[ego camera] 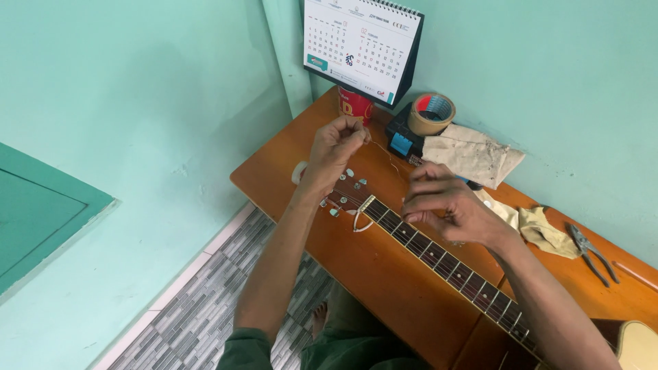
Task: The person replaces a guitar string on an acoustic guitar. They thread the string through the bridge, pull it up the neck, and wind it onto the tuning peg at the headstock.
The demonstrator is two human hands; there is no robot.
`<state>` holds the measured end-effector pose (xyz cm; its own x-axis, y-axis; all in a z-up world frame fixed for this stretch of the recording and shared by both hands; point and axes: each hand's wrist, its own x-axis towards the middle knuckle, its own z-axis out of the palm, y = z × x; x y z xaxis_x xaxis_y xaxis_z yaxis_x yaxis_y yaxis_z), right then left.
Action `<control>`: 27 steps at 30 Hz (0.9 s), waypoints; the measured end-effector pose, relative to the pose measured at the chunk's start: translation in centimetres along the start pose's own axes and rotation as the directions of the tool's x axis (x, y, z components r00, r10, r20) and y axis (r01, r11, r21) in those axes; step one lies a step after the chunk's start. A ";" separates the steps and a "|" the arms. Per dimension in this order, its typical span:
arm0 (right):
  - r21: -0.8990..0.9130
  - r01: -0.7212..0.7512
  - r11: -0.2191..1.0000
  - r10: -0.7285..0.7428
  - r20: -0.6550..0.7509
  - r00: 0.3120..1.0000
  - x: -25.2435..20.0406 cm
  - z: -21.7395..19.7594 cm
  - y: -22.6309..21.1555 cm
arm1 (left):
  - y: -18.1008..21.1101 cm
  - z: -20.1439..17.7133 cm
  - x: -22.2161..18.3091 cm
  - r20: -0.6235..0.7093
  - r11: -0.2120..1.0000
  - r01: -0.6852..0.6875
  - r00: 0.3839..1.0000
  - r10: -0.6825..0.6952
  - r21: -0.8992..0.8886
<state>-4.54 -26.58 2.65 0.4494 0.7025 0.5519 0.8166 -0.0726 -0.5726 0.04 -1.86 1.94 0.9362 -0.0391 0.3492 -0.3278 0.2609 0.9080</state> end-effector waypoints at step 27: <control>0.153 0.160 0.975 -0.155 -0.041 0.987 -1.4 0.1 1.0 | -3.3 -2.4 0.6 0.254 0.606 0.544 0.828 -0.500 -0.581</control>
<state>-4.38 -27.55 1.19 0.3313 0.6758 0.6584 0.8130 0.1497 -0.5628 2.01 -0.43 -1.38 0.9069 -0.4077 -0.1064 0.3843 0.6968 0.6056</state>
